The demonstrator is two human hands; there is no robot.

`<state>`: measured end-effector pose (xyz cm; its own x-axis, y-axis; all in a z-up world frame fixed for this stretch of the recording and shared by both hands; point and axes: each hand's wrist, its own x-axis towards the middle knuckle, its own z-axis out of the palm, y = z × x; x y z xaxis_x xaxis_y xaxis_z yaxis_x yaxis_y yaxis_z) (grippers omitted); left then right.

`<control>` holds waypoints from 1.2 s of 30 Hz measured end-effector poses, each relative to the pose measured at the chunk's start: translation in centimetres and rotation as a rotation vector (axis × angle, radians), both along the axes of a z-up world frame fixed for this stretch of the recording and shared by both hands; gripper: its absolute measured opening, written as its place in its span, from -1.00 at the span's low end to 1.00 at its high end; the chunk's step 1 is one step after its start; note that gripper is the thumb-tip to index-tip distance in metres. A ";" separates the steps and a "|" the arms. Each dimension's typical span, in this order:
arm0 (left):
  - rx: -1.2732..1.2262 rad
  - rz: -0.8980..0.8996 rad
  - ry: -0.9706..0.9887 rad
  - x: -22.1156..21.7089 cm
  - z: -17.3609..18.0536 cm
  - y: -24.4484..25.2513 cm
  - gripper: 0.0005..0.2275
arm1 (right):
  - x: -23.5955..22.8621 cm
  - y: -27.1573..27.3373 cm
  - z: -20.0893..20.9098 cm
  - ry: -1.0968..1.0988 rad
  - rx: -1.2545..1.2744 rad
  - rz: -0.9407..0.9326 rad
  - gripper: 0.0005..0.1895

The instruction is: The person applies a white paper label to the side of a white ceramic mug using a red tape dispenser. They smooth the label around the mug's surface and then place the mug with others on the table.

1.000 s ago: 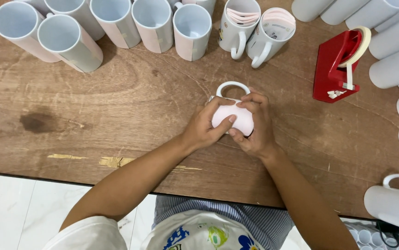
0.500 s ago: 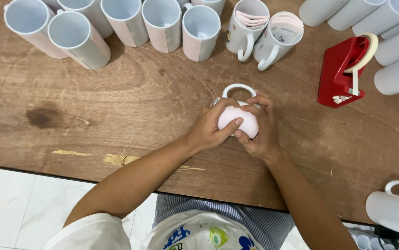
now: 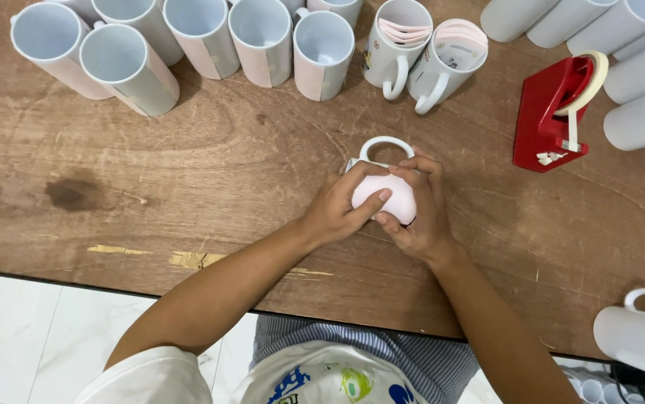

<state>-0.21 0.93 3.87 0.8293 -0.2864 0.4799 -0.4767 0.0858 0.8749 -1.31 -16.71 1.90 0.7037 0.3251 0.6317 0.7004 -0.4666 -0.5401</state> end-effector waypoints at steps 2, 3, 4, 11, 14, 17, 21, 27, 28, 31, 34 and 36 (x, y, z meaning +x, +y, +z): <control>0.006 -0.006 -0.004 0.0 -0.4 -0.1 -0.83 | -0.1 -0.1 -0.1 0.003 -0.003 -0.006 -0.39; 0.014 0.000 -0.006 0.0 -0.6 0.0 -0.83 | 0.0 0.0 -0.2 0.008 -0.003 -0.001 -0.39; 0.010 0.007 -0.009 0.0 -0.5 -0.2 -0.83 | -0.1 -0.2 0.0 0.005 -0.007 0.006 -0.39; -0.036 -0.003 -0.074 0.1 -0.3 -0.1 -0.88 | -0.3 -0.2 0.1 0.069 -0.014 -0.019 -0.39; -0.031 0.001 -0.096 0.2 -0.5 0.0 -0.89 | -0.5 0.0 0.4 0.088 -0.009 -0.014 -0.40; -0.031 -0.005 -0.105 0.5 -0.6 -0.2 -0.90 | -0.4 -0.2 0.4 0.078 -0.026 -0.048 -0.40; -0.038 -0.003 -0.093 0.3 -0.8 -0.3 -0.88 | -0.6 -0.1 1.1 0.023 -0.123 -0.145 -0.37; -0.022 -0.011 -0.101 0.5 -0.8 -0.1 -0.88 | -0.7 0.3 2.2 0.070 -0.181 -0.213 -0.35; -0.023 -0.014 -0.100 0.4 -0.7 -0.2 -0.88 | -0.8 0.2 2.1 0.070 -0.182 -0.216 -0.35; -0.014 -0.015 -0.104 0.4 -0.8 -0.2 -0.89 | -0.8 0.0 1.9 0.055 -0.199 -0.224 -0.35; -0.006 -0.024 -0.096 0.4 -1.4 -0.3 -0.91 | -0.9 -0.1 2.0 0.062 -0.222 -0.227 -0.35; -0.005 -0.029 -0.094 0.5 -1.1 -0.2 -0.90 | -0.8 -0.2 1.9 0.066 -0.230 -0.235 -0.36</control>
<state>0.25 0.71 2.79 0.7719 -0.3072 0.5566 -0.5540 0.1045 0.8259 -2.15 -16.93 3.78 0.8133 0.2783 0.5109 0.5263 -0.7262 -0.4422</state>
